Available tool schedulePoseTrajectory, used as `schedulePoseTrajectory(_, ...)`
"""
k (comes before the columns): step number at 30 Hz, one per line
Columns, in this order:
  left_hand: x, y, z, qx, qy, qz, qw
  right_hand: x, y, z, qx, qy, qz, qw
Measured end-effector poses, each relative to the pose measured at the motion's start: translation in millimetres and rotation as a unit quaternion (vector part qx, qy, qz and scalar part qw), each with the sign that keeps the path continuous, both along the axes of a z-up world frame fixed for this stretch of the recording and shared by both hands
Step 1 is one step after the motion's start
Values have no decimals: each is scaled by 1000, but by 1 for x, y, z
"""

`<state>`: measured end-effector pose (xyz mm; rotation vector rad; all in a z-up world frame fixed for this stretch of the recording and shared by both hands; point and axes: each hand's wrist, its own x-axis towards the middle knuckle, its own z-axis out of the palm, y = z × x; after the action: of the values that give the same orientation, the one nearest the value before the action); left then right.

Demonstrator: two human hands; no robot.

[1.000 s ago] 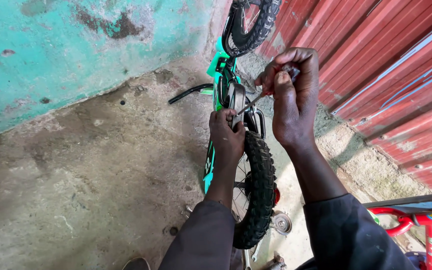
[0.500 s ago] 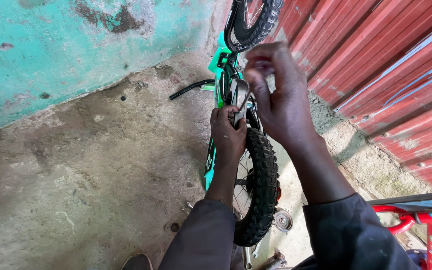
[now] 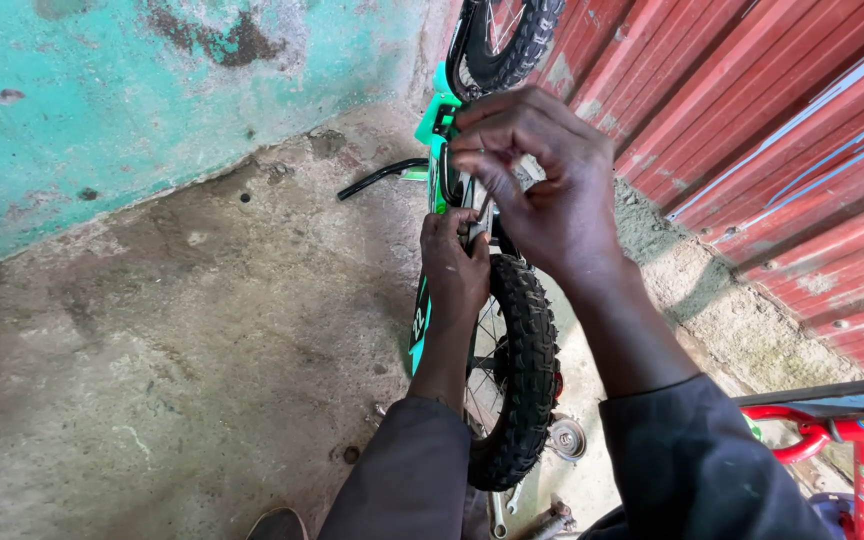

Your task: The person uses a screwdriver and wrench to tighten bolts on the rear wheel and chain guard of a green bicycle. They rotate the wheel to check alignment and continue adjusting components with the tools.

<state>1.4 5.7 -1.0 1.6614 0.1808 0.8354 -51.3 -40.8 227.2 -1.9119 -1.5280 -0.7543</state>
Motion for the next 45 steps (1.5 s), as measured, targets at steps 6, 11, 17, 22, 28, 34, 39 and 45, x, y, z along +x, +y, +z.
schedulePoseTrajectory(6, 5, 0, -6, -3, 5, 5, 1000, 4, -8, -9, -8, 125, -23, 992)
schedulePoseTrajectory(11, 3, -2, -3, -16, 29, 1, 999, 8, -6, -11, 78, 204, 66, 974)
schedulePoseTrajectory(17, 6, -2, -9, -9, -4, 8, 1000, -3, -8, -3, 12, 157, 32, 987)
schedulePoseTrajectory(22, 6, -2, -7, -8, 12, 7, 1000, 13, -6, -17, 101, 68, -13, 993)
schedulePoseTrajectory(28, 6, -2, -7, -3, 13, 11, 1000, 3, -13, -1, 21, 131, 1, 991)
schedulePoseTrajectory(34, 4, -2, -7, 0, 11, 9, 1000, 2, -8, -8, 20, -4, -34, 999)
schedulePoseTrajectory(39, 4, -1, -7, 0, 18, 7, 1000, 10, -12, -12, 110, -7, -55, 992)
schedulePoseTrajectory(45, 6, -2, -8, -18, 1, 8, 1000, 6, -14, -7, 31, 80, -13, 996)
